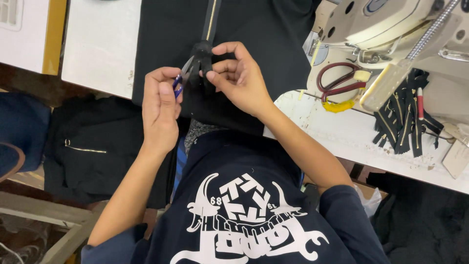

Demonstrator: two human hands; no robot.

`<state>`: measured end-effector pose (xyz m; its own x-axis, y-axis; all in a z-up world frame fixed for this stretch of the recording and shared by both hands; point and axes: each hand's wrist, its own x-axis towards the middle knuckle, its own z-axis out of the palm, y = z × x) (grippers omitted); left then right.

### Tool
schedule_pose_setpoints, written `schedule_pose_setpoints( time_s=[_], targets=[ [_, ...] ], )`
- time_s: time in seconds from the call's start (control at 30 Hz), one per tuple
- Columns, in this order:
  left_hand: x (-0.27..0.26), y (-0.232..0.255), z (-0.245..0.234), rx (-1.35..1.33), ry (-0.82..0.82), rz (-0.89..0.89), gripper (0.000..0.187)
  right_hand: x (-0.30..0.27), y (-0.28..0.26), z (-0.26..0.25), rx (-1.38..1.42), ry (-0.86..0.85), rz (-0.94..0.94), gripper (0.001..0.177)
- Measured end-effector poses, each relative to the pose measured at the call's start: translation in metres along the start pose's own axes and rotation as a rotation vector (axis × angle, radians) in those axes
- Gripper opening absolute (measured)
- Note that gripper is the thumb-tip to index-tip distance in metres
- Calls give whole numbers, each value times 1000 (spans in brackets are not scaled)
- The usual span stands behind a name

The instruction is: Trimming excess zipper tape and threads from a black garment using scissors and snips at a workstation.

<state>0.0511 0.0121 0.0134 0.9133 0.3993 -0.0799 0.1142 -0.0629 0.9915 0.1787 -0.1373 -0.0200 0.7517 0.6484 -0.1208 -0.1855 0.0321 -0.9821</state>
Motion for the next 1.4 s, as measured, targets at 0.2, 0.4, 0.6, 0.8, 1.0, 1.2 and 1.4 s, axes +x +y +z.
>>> schedule_pose_setpoints(
  time_s=[0.2,0.4,0.6,0.8,1.0,1.2,1.4],
  targets=[
    [17,-27,14,138,30,-265,27,-28,-35,5,-156,-147,1,58],
    [17,-19,22,77,32,-205,18,-26,-55,-4,-530,40,-35,37],
    [20,-16,18,-237,105,-277,16,7,-23,-11,-906,82,-444,39],
    [21,-5,17,-385,76,-344,18,27,-1,1,-930,93,-453,42],
    [15,-15,18,-314,30,-264,17,31,1,4,-961,149,-473,26],
    [10,-24,22,-69,55,-144,16,52,50,-14,-1104,197,-663,55],
    [37,-22,7,283,199,184,36,39,40,-36,-937,121,-738,67]
  ],
)
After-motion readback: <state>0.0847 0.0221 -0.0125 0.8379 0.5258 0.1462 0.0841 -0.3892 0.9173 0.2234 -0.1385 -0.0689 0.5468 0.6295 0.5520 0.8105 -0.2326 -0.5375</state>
